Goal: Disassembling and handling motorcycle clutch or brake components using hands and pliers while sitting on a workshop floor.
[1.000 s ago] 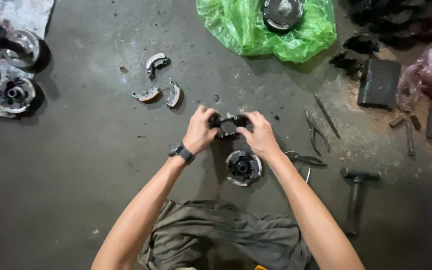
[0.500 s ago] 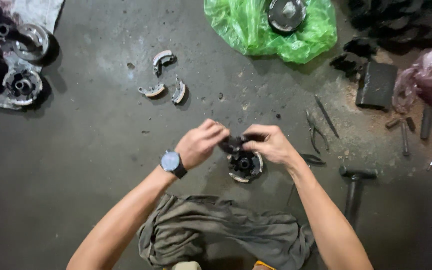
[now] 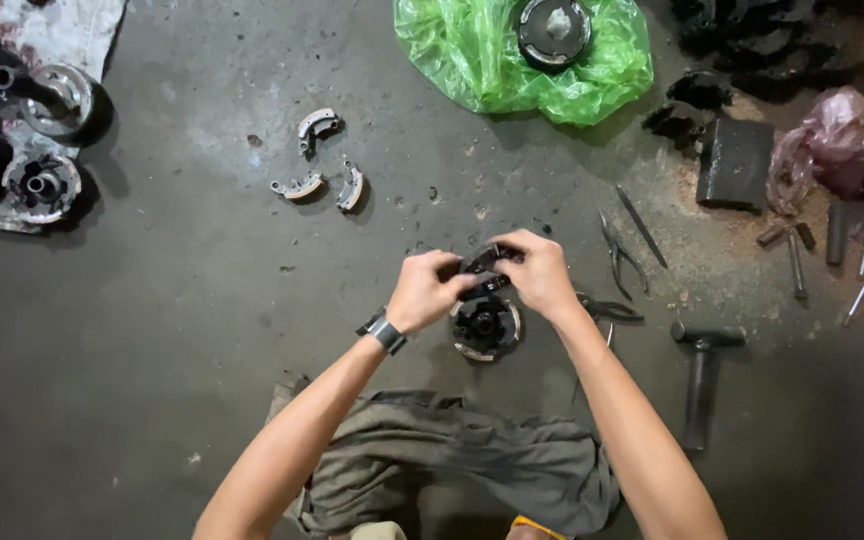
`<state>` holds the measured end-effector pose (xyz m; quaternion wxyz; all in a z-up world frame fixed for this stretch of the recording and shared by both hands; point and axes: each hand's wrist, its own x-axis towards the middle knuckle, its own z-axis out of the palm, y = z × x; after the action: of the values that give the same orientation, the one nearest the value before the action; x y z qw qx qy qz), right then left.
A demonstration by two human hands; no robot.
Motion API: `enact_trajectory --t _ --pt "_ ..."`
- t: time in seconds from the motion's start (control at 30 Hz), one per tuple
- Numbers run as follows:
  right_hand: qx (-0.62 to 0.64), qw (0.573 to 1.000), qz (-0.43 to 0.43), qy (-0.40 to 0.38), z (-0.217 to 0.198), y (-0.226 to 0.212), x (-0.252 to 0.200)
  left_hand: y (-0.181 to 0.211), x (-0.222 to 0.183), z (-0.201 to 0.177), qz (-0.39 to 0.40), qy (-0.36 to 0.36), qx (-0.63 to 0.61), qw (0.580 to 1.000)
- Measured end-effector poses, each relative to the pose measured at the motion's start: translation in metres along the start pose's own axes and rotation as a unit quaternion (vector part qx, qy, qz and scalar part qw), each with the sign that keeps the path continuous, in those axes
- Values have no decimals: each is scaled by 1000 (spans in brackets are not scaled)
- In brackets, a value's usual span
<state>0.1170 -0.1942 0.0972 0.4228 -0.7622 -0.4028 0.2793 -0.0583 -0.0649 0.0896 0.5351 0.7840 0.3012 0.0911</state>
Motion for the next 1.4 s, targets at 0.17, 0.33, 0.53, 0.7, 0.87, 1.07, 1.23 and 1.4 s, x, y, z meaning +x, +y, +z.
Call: enact_trajectory --t 0.17,0.33,0.53,0.7,0.87,1.07,1.23,1.4 --pt "62 995 77 -28 20 17 1 -32 2 11 -112 25 -124 986" --pt "-18 990 130 49 49 21 1 -2 -9 12 76 130 232 961" --pt "249 960 123 22 59 48 -3 -22 0 14 -135 46 -65 988" --pt "239 964 106 39 53 45 -6 -46 7 16 -179 -22 -156 971" --pt "210 973 96 16 54 43 -9 -30 0 29 -31 105 174 979" --pt "225 960 121 118 36 36 3 -64 7 21 -212 19 -124 969" --pt "163 969 167 82 36 74 -11 -83 6 20 -253 38 -334 907" --pt "279 943 174 46 47 90 -32 -104 -1 19 -206 7 -499 842"
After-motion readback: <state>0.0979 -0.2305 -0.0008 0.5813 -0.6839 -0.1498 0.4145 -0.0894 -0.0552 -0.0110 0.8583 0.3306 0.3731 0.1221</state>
